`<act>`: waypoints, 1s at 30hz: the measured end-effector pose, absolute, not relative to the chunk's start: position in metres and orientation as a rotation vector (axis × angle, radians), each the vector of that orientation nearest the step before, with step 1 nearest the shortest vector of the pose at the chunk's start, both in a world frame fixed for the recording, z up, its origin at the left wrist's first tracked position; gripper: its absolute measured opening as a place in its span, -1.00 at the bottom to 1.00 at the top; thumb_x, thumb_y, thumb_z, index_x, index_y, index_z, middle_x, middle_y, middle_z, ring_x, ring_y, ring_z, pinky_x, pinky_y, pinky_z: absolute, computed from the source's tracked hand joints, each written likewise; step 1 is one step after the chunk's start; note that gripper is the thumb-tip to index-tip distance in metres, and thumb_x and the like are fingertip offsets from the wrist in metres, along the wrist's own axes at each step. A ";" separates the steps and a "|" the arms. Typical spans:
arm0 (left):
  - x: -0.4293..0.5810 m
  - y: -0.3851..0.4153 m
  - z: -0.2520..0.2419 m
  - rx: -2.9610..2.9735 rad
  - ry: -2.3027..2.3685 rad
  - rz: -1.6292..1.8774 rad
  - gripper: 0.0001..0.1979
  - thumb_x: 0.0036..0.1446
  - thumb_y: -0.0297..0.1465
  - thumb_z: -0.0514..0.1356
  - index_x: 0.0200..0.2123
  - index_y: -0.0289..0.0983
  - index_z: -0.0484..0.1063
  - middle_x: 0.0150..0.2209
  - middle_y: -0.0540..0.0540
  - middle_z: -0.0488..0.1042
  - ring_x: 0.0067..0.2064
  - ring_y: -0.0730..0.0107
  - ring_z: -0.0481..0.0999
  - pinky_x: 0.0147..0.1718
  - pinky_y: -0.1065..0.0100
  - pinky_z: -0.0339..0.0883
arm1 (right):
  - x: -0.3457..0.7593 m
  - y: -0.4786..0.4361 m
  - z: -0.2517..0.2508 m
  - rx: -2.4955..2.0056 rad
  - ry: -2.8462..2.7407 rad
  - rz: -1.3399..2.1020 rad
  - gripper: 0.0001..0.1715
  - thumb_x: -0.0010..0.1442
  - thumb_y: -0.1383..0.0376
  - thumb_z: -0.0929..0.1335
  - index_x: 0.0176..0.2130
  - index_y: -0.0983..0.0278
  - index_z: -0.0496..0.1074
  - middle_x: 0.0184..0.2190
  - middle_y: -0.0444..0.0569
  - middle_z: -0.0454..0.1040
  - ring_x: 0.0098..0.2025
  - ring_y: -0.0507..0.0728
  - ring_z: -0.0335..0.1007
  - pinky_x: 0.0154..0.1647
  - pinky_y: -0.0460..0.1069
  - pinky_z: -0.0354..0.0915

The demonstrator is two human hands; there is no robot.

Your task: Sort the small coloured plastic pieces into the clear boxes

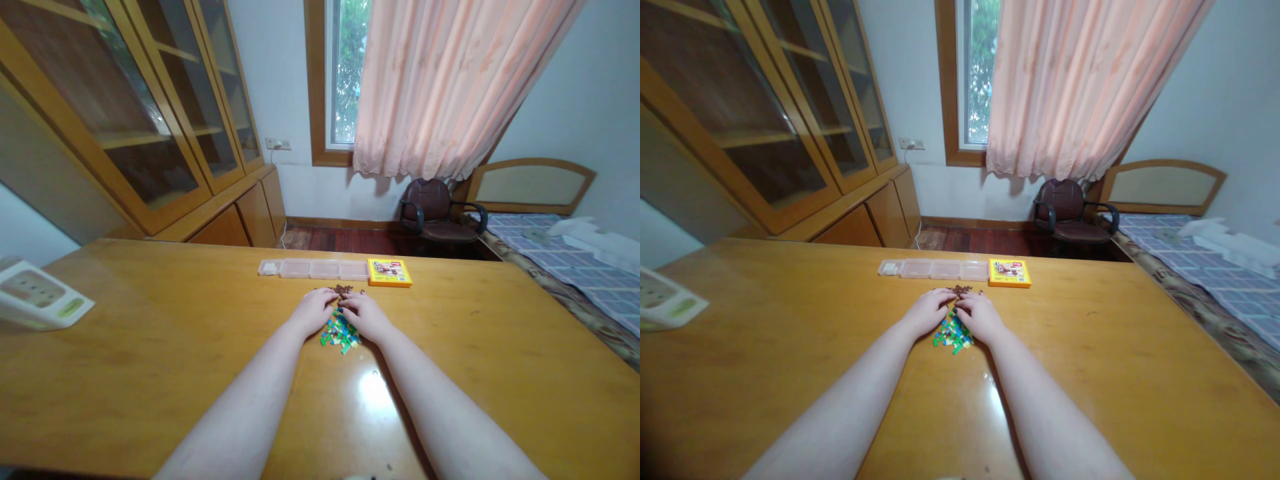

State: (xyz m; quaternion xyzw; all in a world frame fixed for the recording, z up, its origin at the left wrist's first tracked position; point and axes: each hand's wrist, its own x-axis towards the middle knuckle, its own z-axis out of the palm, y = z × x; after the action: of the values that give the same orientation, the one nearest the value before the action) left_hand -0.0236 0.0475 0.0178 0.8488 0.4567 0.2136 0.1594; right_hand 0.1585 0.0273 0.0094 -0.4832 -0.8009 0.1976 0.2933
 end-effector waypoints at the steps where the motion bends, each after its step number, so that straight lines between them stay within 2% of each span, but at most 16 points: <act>1: -0.024 0.048 0.017 2.415 1.324 0.636 -0.58 0.00 -0.53 0.06 -0.05 -0.22 0.45 -0.03 -0.08 0.45 -0.01 0.30 0.39 0.07 0.28 0.21 | 0.159 0.027 0.010 -1.301 -2.114 0.519 -0.74 0.15 0.27 0.30 -0.18 0.21 0.53 -0.05 0.03 0.48 0.04 0.18 0.32 0.16 0.15 0.05; 7: -0.026 0.050 0.014 2.360 1.422 0.723 -0.63 0.03 -0.53 0.03 -0.11 -0.23 0.47 -0.13 -0.09 0.49 -0.08 0.29 0.43 0.02 0.26 0.26 | 0.159 0.027 0.015 -1.367 -2.009 0.500 -0.75 0.19 0.28 0.27 -0.25 0.25 0.53 -0.27 0.01 0.54 -0.20 0.13 0.39 -0.09 0.01 0.23; 14: -0.022 0.043 0.023 2.478 1.100 0.633 -0.63 -0.04 -0.51 0.11 -0.13 -0.19 0.48 -0.12 -0.06 0.49 -0.07 0.27 0.39 0.01 0.24 0.22 | 0.160 0.026 0.018 -1.439 -1.932 0.565 -0.70 0.22 0.23 0.22 -0.37 0.29 0.48 -0.42 -0.02 0.49 -0.35 0.10 0.35 -0.31 -0.06 0.19; 22: -0.022 0.040 0.027 2.420 1.031 0.592 -0.73 0.00 -0.49 0.08 -0.26 -0.21 0.52 -0.25 -0.05 0.53 -0.19 0.31 0.44 -0.12 0.30 0.28 | 0.159 0.024 0.020 -1.459 -1.943 0.523 -0.67 0.21 0.25 0.21 -0.52 0.29 0.37 -0.54 -0.09 0.37 -0.44 0.05 0.25 -0.42 -0.10 0.07; 30: -0.022 0.040 0.029 2.443 0.951 0.587 -0.77 0.00 -0.49 0.10 -0.30 -0.22 0.52 -0.25 -0.05 0.54 -0.19 0.31 0.44 -0.11 0.32 0.26 | 0.159 0.024 0.020 -1.458 -2.004 0.504 -0.66 0.20 0.25 0.22 -0.55 0.29 0.33 -0.56 -0.11 0.33 -0.46 0.04 0.20 -0.43 -0.10 0.03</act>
State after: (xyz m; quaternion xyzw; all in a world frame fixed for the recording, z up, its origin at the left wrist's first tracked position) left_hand -0.0216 0.0399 0.0291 0.8860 0.3447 0.2128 0.2256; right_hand 0.1587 0.0238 0.0199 -0.5496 -0.7557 0.1900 0.3014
